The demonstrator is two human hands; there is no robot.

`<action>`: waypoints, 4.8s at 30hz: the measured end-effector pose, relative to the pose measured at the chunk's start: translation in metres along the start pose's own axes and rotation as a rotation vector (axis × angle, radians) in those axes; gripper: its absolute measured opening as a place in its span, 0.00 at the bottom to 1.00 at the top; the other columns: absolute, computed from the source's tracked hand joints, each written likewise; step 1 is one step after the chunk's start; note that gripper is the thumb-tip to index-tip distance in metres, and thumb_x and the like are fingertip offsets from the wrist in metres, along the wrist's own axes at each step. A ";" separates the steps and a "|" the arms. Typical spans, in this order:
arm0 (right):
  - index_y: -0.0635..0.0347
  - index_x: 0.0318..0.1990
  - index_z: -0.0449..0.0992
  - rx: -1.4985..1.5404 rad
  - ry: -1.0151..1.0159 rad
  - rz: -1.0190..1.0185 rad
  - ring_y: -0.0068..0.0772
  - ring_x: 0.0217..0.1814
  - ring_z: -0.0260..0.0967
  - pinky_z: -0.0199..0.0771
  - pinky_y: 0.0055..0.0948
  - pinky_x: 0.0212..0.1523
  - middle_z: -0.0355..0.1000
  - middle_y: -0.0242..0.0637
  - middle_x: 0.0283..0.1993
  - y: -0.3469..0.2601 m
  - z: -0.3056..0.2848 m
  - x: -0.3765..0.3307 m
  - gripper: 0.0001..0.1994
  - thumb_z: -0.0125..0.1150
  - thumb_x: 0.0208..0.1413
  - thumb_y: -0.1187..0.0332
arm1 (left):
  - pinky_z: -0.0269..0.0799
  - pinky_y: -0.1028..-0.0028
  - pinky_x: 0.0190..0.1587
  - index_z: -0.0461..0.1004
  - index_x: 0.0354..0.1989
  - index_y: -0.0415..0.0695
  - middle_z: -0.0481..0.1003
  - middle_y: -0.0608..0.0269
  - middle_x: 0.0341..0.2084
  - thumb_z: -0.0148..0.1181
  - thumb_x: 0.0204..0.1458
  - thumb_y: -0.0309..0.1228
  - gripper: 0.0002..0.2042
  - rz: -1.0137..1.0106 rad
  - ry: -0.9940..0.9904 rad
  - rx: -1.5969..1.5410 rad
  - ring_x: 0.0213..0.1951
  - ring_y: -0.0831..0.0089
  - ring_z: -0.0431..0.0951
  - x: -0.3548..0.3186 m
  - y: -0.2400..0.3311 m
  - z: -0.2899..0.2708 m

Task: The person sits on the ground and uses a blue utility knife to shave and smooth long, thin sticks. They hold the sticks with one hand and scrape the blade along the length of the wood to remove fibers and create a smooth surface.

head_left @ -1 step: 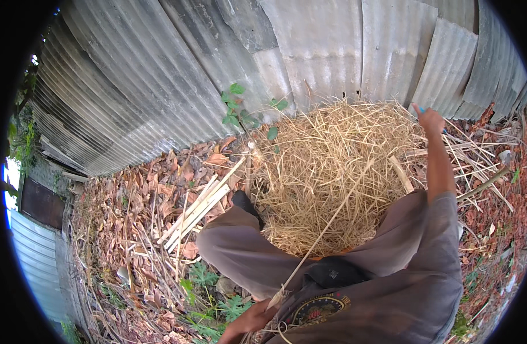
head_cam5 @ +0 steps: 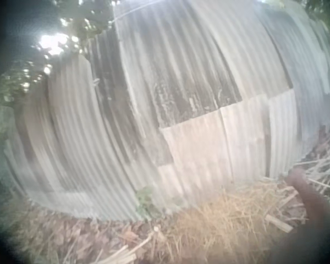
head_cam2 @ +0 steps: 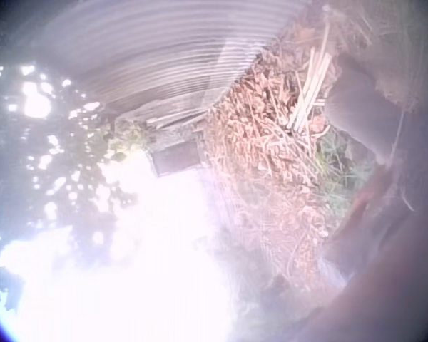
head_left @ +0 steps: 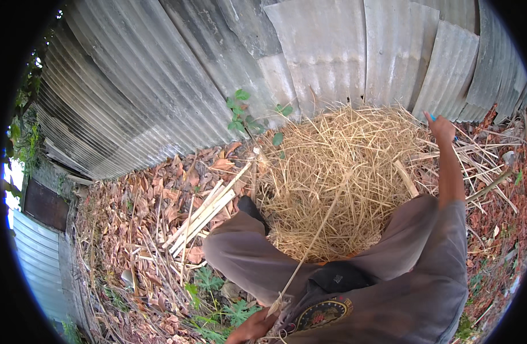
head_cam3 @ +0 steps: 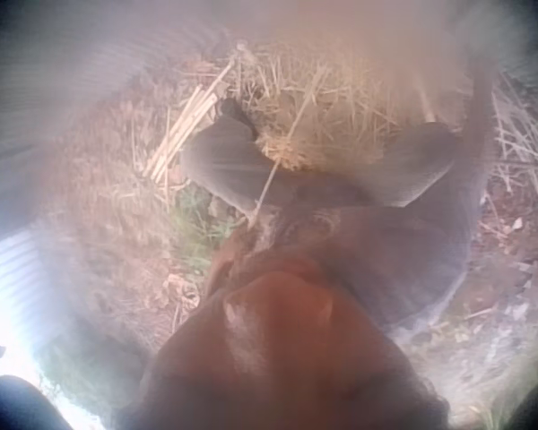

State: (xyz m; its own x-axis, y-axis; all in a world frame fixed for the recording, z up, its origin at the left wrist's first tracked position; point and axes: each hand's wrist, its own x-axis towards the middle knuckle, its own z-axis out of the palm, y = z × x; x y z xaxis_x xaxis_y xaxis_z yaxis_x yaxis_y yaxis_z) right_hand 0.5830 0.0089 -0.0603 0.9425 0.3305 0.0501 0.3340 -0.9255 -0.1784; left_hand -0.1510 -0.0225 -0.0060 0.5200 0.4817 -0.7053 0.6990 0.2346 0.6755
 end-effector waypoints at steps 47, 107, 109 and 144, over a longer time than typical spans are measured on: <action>0.52 0.11 0.68 0.503 0.151 -1.322 0.33 0.08 0.61 0.61 0.33 0.12 0.61 0.33 0.07 -0.169 -0.013 -0.263 0.35 0.49 0.47 0.28 | 0.53 0.80 0.16 0.59 0.22 0.48 0.55 0.74 0.11 0.42 0.63 0.49 0.21 0.230 -0.459 -1.105 0.13 0.82 0.55 0.119 0.133 0.033; 0.52 0.09 0.67 0.404 0.214 -1.172 0.29 0.07 0.58 0.57 0.29 0.11 0.57 0.29 0.05 -0.157 -0.006 -0.229 0.36 0.49 0.46 0.27 | 0.56 0.82 0.18 0.58 0.21 0.47 0.56 0.72 0.14 0.41 0.64 0.50 0.23 0.231 -0.293 -0.781 0.16 0.83 0.57 0.093 0.138 0.039; 0.51 0.09 0.65 0.356 0.198 -1.080 0.31 0.08 0.59 0.56 0.31 0.11 0.59 0.30 0.07 -0.157 -0.011 -0.216 0.37 0.45 0.48 0.26 | 0.55 0.82 0.18 0.58 0.21 0.47 0.56 0.72 0.14 0.41 0.64 0.50 0.23 0.210 -0.275 -0.780 0.16 0.83 0.57 0.086 0.137 0.042; 0.53 0.10 0.68 0.414 -0.028 -1.371 0.36 0.09 0.62 0.62 0.34 0.14 0.61 0.33 0.08 -0.140 -0.023 -0.300 0.34 0.54 0.45 0.30 | 0.57 0.78 0.17 0.61 0.23 0.46 0.59 0.70 0.12 0.41 0.64 0.47 0.21 0.297 -0.149 -0.721 0.13 0.80 0.60 0.108 0.119 0.033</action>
State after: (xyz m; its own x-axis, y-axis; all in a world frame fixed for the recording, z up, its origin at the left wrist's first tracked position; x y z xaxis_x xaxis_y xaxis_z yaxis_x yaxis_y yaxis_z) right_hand 0.2535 0.0350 -0.0280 -0.1177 0.9107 0.3959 0.9311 0.2398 -0.2748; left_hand 0.0052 0.0295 -0.0090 0.7308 0.5036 -0.4608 0.0570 0.6276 0.7764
